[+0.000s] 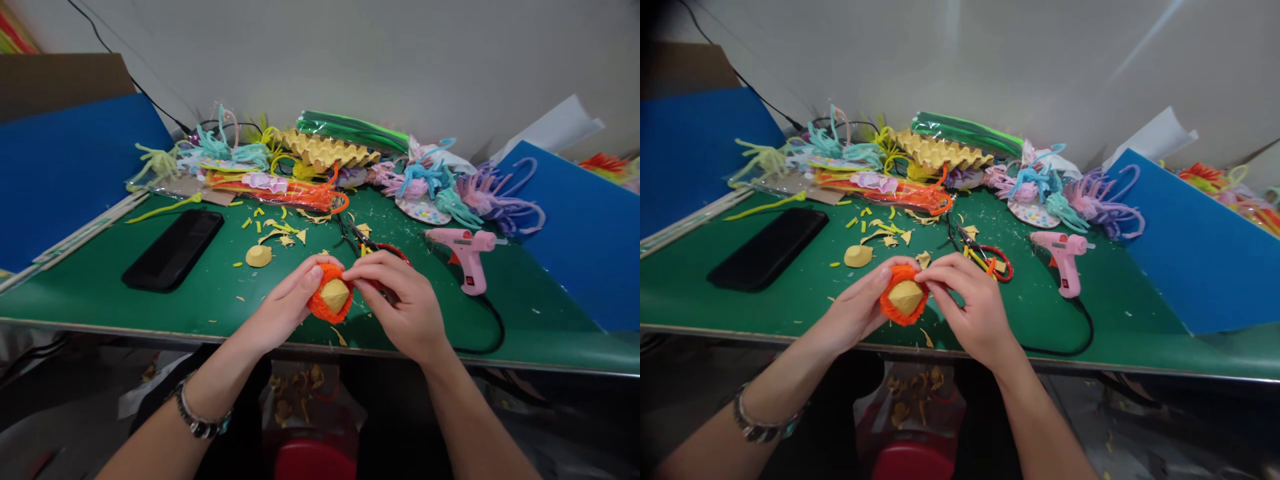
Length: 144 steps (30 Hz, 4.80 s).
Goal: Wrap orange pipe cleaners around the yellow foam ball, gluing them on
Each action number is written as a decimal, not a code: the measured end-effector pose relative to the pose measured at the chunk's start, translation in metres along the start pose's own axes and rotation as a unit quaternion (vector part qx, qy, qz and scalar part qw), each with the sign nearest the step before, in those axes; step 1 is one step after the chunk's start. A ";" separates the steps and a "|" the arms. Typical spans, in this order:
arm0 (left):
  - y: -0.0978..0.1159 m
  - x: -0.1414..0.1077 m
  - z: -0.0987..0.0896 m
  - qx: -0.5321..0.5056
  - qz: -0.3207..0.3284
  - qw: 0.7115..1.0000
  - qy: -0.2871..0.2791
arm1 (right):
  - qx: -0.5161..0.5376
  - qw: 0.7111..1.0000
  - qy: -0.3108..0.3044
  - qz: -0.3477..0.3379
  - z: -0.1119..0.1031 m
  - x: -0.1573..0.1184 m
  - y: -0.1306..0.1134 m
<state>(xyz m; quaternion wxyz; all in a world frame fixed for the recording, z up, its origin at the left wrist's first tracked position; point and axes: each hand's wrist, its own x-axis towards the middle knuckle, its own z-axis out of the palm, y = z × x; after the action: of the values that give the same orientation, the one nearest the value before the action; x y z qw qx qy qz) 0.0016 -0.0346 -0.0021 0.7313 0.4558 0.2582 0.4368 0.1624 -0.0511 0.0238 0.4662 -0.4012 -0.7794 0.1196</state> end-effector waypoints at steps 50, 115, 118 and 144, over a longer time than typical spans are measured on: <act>0.002 0.000 -0.009 0.055 -0.084 0.995 -0.028 | -0.142 0.986 -0.023 -0.080 -0.010 -0.002 0.005; 0.009 -0.008 -0.006 0.168 0.018 0.974 -0.148 | -0.071 0.995 -0.021 -0.067 -0.007 -0.001 -0.001; 0.010 -0.009 -0.008 0.192 0.035 0.967 -0.165 | -0.070 0.995 -0.020 -0.068 -0.008 -0.002 -0.003; 0.012 -0.004 -0.011 0.061 -0.022 0.990 -0.128 | -0.165 0.985 0.002 -0.057 -0.014 -0.005 0.000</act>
<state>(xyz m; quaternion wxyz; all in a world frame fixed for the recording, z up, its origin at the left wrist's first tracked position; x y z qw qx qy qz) -0.0133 -0.0306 0.0031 0.7386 0.5459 0.1992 0.3418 0.1755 -0.0573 0.0282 0.4013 -0.4274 -0.8092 -0.0385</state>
